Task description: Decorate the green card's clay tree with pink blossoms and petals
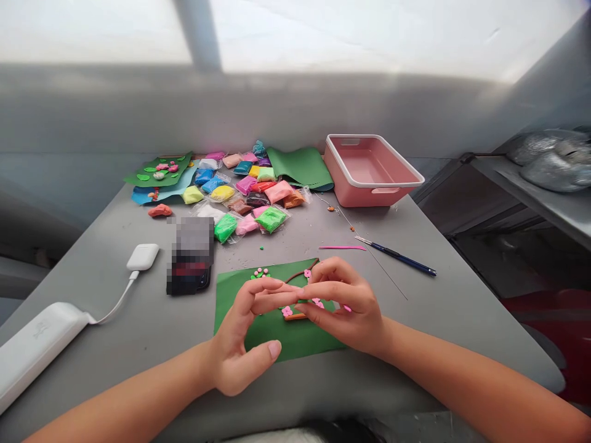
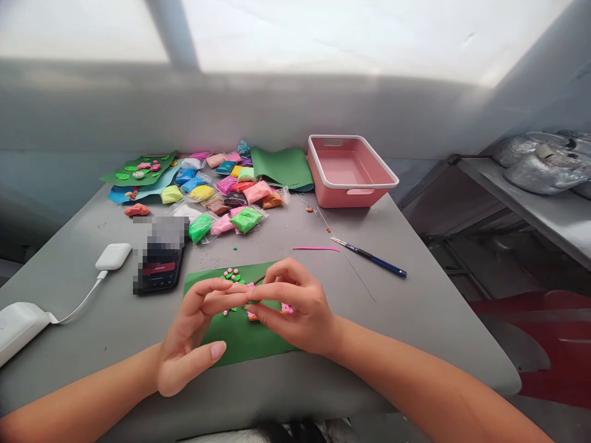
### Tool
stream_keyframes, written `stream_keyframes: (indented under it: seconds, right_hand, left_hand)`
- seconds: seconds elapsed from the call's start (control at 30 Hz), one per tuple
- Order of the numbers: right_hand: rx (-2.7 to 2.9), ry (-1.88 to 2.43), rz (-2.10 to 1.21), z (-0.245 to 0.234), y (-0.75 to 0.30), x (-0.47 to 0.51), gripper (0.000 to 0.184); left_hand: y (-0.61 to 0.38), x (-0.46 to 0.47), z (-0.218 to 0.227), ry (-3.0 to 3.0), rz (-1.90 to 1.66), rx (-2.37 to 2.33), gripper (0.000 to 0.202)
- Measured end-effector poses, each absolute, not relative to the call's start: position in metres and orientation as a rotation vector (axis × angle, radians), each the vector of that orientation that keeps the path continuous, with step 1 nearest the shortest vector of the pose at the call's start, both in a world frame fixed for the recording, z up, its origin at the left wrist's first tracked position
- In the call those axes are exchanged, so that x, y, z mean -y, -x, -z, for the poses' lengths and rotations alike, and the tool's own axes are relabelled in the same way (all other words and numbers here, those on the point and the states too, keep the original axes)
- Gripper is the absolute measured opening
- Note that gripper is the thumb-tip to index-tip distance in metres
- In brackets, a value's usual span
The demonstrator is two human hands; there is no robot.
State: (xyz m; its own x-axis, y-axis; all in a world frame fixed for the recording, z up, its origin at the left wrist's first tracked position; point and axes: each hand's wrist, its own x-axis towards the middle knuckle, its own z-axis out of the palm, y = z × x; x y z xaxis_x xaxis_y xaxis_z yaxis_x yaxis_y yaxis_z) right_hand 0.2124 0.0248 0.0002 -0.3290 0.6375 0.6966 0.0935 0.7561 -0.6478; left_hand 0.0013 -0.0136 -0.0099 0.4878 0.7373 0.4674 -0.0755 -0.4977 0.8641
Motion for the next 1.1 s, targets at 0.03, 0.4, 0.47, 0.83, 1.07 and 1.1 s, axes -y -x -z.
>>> stream_keyframes:
  seconds: [0.03, 0.4, 0.47, 0.83, 1.07, 1.1]
  right_hand:
    - [1.842, 0.562, -0.643, 0.000, -0.212, -0.025, 0.026]
    - [1.886, 0.500, -0.947, 0.001, -0.214, -0.022, 0.016]
    - [1.878, 0.516, -0.960, 0.002, -0.213, -0.022, 0.014]
    - [1.885, 0.664, -0.925, 0.002, -0.214, -0.024, 0.026]
    - [1.880, 0.702, -0.875, -0.002, -0.212, -0.022, 0.007]
    - [1.872, 0.701, -0.887, -0.001, -0.212, -0.022, 0.012]
  left_hand:
    - [-0.001, 0.014, 0.010, -1.850, -1.126, -0.565, 0.065]
    - [-0.002, 0.009, 0.012, -2.101, -1.272, -0.449, 0.083]
    - [-0.001, 0.010, 0.012, -2.032, -1.243, -0.448, 0.078]
    - [0.001, 0.011, 0.011, -1.744, -1.086, -0.547, 0.055]
    - [-0.001, 0.015, 0.012, -1.834, -1.051, -0.517, 0.060]
    - [-0.002, 0.014, 0.011, -1.843, -1.052, -0.517, 0.060]
